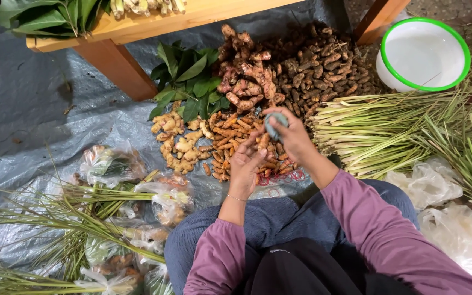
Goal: The person is scraping the outer skin off turmeric roots using a small handheld tool while sitting on a tarp.
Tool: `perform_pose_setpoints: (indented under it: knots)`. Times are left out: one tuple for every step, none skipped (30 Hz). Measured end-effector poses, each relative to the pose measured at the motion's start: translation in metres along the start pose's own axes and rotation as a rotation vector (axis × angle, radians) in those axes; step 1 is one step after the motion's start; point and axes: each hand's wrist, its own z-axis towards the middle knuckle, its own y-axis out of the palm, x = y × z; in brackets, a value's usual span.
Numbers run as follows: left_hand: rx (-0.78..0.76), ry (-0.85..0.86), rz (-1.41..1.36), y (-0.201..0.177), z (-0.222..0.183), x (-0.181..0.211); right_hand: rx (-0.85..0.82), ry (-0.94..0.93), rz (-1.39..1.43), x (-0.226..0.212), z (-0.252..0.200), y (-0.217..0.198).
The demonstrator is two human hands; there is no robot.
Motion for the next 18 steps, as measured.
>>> perform_pose_setpoints:
  knots:
    - [0.001,0.001,-0.001,-0.006,0.003,-0.005,-0.001,0.000,-0.001,-0.015,-0.007,0.008]
    - [0.014,0.056,0.082,-0.011,0.007,-0.010,0.038,0.034,0.028,-0.031,-0.015,0.017]
    - [0.026,0.111,0.165,-0.016,0.011,-0.015,0.077,0.066,0.057,-0.046,-0.022,0.025]
    - [0.026,0.112,0.165,-0.017,0.011,-0.015,0.077,0.065,0.057,-0.046,-0.017,0.023]
    - [0.051,0.145,0.193,-0.018,0.012,-0.015,0.005,0.141,-0.057,-0.046,-0.012,0.020]
    - [0.076,0.179,0.221,-0.018,0.012,-0.016,-0.067,0.217,-0.170,-0.045,-0.008,0.017]
    - [0.076,0.180,0.221,-0.023,0.013,-0.019,-0.068,0.216,-0.171,-0.030,-0.012,0.014]
    - [0.110,0.191,0.262,-0.027,0.013,-0.022,-0.109,0.049,-0.299,-0.015,-0.015,0.010]
    - [0.140,0.200,0.305,-0.032,0.013,-0.025,-0.147,-0.119,-0.423,0.000,-0.020,0.007]
    - [0.138,0.199,0.307,-0.035,0.015,-0.027,-0.145,-0.119,-0.422,-0.002,-0.021,0.009]
    - [0.125,0.217,0.310,-0.038,0.017,-0.030,-0.140,-0.166,-0.459,-0.004,-0.022,0.010]
    - [0.111,0.234,0.314,-0.040,0.018,-0.033,-0.134,-0.214,-0.497,-0.006,-0.023,0.012]
    - [0.110,0.236,0.313,-0.037,0.018,-0.032,-0.134,-0.216,-0.498,0.000,-0.020,0.009]
    - [0.109,0.255,0.317,-0.034,0.018,-0.032,-0.084,-0.179,-0.488,0.006,-0.017,0.005]
    - [0.109,0.273,0.320,-0.031,0.017,-0.032,-0.036,-0.140,-0.478,0.012,-0.014,0.002]
    - [0.109,0.273,0.320,-0.027,0.016,-0.028,-0.035,-0.141,-0.479,0.012,-0.013,0.001]
    - [0.078,0.296,0.344,-0.022,0.015,-0.024,0.006,-0.095,-0.396,0.013,-0.012,0.001]
    - [0.047,0.318,0.367,-0.018,0.013,-0.021,0.047,-0.050,-0.313,0.013,-0.011,0.000]
